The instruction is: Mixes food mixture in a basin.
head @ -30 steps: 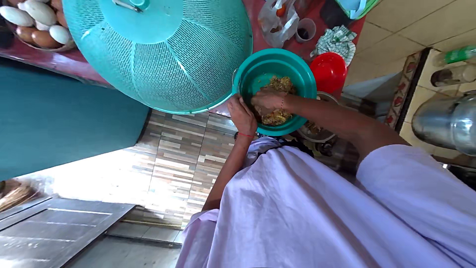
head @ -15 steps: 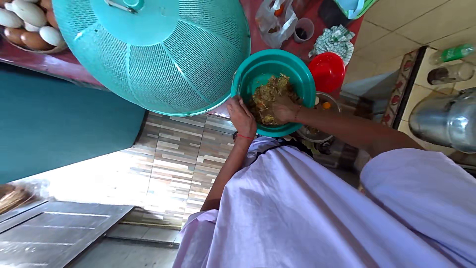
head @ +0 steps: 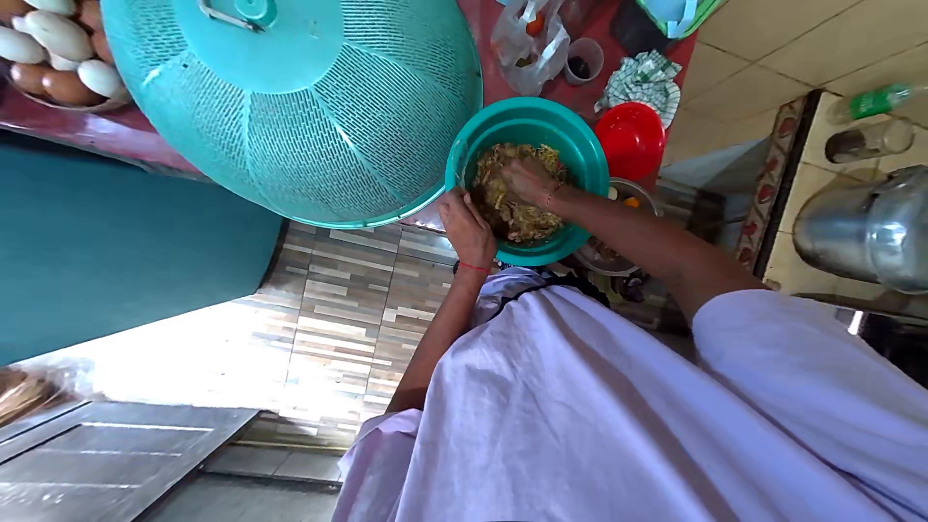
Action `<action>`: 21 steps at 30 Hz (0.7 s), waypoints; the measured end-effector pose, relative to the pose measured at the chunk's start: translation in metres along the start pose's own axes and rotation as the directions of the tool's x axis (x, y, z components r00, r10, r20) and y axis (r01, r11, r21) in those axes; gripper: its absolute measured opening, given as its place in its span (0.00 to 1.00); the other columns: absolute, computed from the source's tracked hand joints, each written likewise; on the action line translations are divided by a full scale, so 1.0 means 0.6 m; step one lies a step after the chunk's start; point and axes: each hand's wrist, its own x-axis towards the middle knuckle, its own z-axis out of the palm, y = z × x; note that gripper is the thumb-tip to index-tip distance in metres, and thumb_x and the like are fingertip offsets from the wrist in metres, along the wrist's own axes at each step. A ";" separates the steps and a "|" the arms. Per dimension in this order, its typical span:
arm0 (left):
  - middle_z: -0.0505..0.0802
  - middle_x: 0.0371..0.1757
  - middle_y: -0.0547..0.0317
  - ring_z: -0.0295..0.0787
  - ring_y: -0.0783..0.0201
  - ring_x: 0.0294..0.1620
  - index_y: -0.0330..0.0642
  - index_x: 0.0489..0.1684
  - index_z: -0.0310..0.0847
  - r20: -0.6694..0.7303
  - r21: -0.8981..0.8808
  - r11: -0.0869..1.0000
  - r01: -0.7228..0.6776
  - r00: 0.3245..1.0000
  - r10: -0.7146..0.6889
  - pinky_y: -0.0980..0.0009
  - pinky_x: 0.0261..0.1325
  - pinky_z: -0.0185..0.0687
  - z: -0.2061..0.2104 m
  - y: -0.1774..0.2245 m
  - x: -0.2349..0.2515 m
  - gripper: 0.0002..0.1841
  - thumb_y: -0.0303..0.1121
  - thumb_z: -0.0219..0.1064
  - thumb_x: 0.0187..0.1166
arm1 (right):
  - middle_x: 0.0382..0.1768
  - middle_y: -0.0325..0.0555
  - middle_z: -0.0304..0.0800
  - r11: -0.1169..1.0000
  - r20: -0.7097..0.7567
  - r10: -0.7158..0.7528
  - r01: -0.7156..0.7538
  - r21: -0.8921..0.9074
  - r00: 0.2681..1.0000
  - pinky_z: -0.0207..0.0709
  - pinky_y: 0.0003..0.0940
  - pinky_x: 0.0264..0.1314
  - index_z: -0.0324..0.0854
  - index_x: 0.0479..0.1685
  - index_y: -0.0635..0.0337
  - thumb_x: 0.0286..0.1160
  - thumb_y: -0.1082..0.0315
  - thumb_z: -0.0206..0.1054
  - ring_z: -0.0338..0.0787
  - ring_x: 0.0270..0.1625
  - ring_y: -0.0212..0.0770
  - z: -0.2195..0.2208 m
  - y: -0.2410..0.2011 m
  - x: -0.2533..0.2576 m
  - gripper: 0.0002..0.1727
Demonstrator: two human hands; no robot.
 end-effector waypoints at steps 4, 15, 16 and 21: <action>0.87 0.51 0.30 0.85 0.35 0.56 0.24 0.63 0.75 0.010 0.017 1.000 0.006 1.000 -0.007 0.49 0.63 0.79 -0.002 0.000 0.000 0.18 0.30 0.46 0.93 | 0.58 0.70 0.88 0.991 -0.049 0.126 -0.123 0.062 0.991 0.78 0.69 0.63 0.85 0.59 0.69 0.81 0.64 0.65 0.87 0.64 0.71 -0.041 -0.007 -0.017 0.18; 0.87 0.52 0.30 0.85 0.36 0.58 0.24 0.63 0.76 -0.008 -0.012 1.000 0.003 1.000 -0.003 0.49 0.65 0.78 0.003 -0.004 0.001 0.18 0.31 0.45 0.93 | 0.64 0.63 0.88 0.956 -0.074 0.126 -0.101 0.274 0.989 0.77 0.66 0.69 0.75 0.79 0.50 0.67 0.72 0.75 0.86 0.68 0.66 -0.094 0.005 -0.068 0.34; 0.87 0.52 0.30 0.85 0.36 0.58 0.24 0.63 0.76 -0.011 -0.014 1.000 -0.001 1.000 0.001 0.49 0.65 0.78 0.003 -0.004 0.002 0.18 0.31 0.46 0.93 | 0.68 0.62 0.86 0.952 -0.075 0.100 -0.073 0.297 0.992 0.73 0.63 0.76 0.76 0.79 0.50 0.67 0.65 0.80 0.83 0.73 0.64 -0.090 0.012 -0.074 0.35; 0.87 0.52 0.29 0.85 0.36 0.57 0.23 0.62 0.76 -0.006 -0.023 1.000 -0.005 1.000 0.004 0.50 0.64 0.78 0.001 -0.003 0.001 0.18 0.31 0.46 0.93 | 0.75 0.71 0.77 0.883 -0.026 0.344 -0.314 0.350 0.939 0.68 0.67 0.80 0.60 0.89 0.62 0.73 0.51 0.77 0.76 0.79 0.69 -0.062 0.048 -0.103 0.47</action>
